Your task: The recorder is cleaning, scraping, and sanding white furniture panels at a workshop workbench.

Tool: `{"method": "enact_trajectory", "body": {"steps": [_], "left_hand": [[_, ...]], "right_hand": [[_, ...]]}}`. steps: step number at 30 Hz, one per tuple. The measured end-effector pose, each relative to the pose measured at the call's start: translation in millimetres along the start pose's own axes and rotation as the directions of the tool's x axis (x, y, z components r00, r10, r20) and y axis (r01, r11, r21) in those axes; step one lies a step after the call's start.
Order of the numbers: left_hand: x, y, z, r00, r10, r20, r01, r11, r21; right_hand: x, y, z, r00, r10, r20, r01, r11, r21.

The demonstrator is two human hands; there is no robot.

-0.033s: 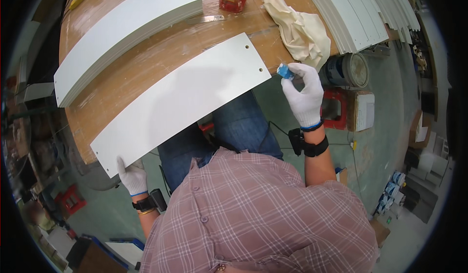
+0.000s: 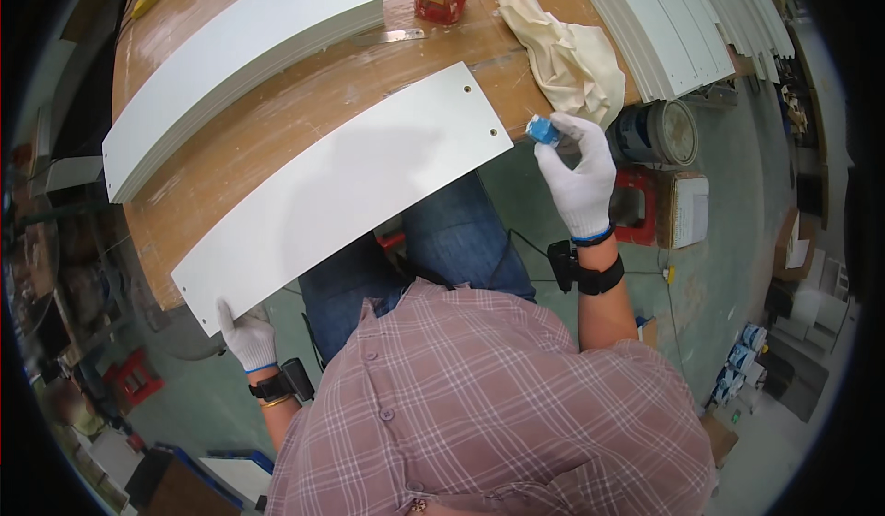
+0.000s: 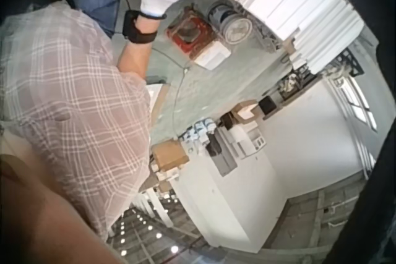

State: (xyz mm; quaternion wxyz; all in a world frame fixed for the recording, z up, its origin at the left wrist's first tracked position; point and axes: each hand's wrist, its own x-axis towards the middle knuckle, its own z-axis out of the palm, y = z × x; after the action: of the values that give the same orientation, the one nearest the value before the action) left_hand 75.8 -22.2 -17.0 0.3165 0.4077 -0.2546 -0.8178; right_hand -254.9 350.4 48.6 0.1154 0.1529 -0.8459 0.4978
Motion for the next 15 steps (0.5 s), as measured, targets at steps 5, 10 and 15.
{"method": "enact_trajectory", "body": {"steps": [5,10,15], "left_hand": [[2,25,-7,0.993,0.097,-0.064,-0.101,0.994,-0.047],[4,39,-11,0.967,0.120,-0.227,-0.121,0.993,0.010],[9,51,-22,0.973,0.148,-0.175,-0.113,0.974,0.195]], "right_hand": [[59,-9,-2,0.983,0.180,0.046,-0.184,0.900,0.394],[166,-6,3,0.986,0.112,0.125,-0.148,0.933,0.328],[270,23,55,0.978,-0.025,0.207,0.067,0.977,-0.200]]}}
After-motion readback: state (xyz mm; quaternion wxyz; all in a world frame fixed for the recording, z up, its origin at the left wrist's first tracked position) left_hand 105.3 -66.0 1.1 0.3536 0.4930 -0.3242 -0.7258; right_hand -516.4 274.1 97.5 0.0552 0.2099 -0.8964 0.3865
